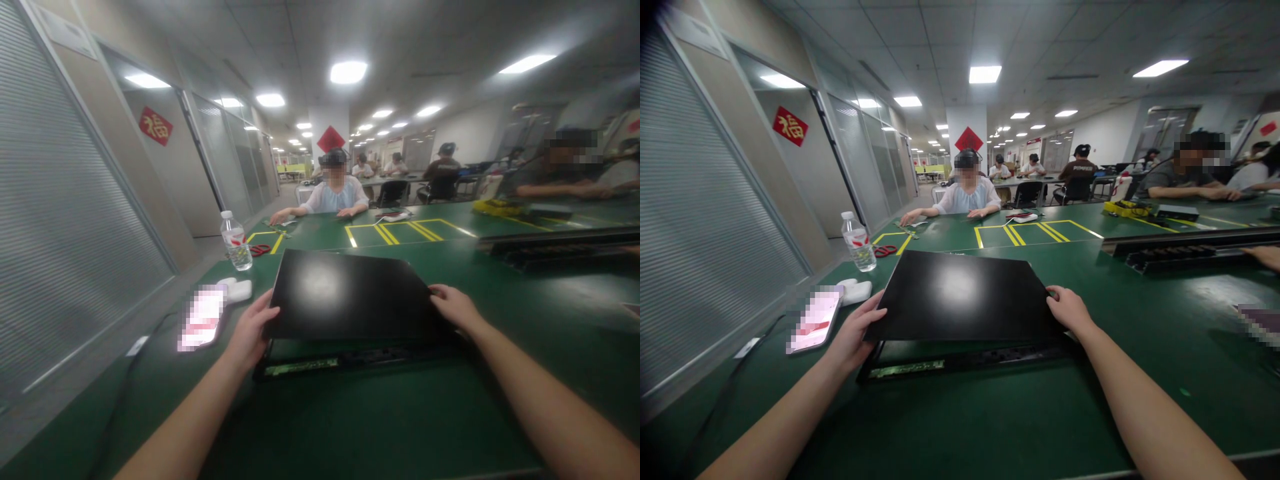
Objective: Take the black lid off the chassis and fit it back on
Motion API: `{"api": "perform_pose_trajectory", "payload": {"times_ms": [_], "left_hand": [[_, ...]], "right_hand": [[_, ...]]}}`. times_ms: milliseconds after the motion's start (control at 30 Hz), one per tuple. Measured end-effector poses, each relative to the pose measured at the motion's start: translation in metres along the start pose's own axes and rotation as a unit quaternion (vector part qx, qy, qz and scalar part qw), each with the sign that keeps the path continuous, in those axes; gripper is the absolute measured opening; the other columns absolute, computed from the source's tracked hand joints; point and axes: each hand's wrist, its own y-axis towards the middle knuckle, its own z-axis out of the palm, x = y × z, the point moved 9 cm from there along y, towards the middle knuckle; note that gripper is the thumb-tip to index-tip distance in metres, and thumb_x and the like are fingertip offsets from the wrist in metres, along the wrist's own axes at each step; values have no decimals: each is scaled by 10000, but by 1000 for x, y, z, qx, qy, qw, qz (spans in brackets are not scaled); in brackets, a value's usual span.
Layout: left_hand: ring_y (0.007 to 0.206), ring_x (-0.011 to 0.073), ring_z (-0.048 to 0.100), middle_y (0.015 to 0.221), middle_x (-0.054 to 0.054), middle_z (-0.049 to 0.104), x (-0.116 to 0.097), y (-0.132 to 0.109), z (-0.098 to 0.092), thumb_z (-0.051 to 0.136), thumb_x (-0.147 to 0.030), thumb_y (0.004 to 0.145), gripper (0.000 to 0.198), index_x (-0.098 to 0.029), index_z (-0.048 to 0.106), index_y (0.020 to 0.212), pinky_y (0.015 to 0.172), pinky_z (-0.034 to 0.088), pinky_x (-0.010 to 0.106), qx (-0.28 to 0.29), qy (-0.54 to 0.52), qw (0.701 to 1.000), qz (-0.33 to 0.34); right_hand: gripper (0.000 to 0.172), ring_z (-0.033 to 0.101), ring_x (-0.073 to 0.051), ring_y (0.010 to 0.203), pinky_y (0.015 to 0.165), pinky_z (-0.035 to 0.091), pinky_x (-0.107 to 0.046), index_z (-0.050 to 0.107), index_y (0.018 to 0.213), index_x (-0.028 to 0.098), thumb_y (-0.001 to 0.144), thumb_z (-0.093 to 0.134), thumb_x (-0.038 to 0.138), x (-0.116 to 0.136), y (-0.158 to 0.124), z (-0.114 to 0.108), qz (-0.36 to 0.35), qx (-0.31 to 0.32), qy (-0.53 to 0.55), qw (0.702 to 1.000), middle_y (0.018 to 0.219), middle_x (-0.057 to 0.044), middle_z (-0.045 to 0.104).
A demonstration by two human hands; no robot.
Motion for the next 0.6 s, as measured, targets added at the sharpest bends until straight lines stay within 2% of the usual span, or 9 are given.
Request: {"api": "perform_pose_trajectory", "payload": {"times_ms": [133,267,367,467,533,600], "left_hand": [[1028,300,716,1120,77,772,0,-1,3,774,-155,609,811,-192,586,1396,825,587,361,12,-13,1000,13],[1003,294,722,1098,70,777,-2,1,1,765,-166,617,765,-200,615,1367,838,584,372,6,-29,999,33],[946,274,731,1038,56,787,-5,3,-4,746,-172,623,685,-194,663,1303,804,588,353,-9,-44,998,38],[895,248,728,980,47,790,-8,4,-8,728,-178,625,581,-179,718,1206,750,583,310,-12,-62,997,41],[851,227,723,949,44,788,-9,6,-10,726,-174,620,521,-172,745,1140,685,568,268,-12,-66,997,37],[802,203,711,938,46,784,-8,7,-10,732,-175,616,474,-168,760,1089,623,543,237,-14,-61,998,31]], "right_hand": [[280,689,-261,945,851,510,-341,786,976,186,814,611,333,-2,1,-1,27,-1,123,992,949,-100,760],[256,686,-280,988,909,508,-375,775,907,173,706,728,324,-12,-1,-4,94,-16,295,951,971,-112,759],[306,698,-265,969,907,523,-379,749,971,197,672,738,259,-6,-7,-4,120,6,455,883,970,-78,763],[313,719,-250,922,858,557,-392,715,1065,259,758,669,298,17,-21,-1,124,100,603,782,980,-31,769],[224,728,-270,880,830,572,-410,718,977,212,791,629,299,28,-34,2,159,165,643,730,909,-62,773],[157,734,-279,827,810,582,-409,710,895,169,778,615,214,29,-44,2,206,175,656,705,802,-87,763]]}}
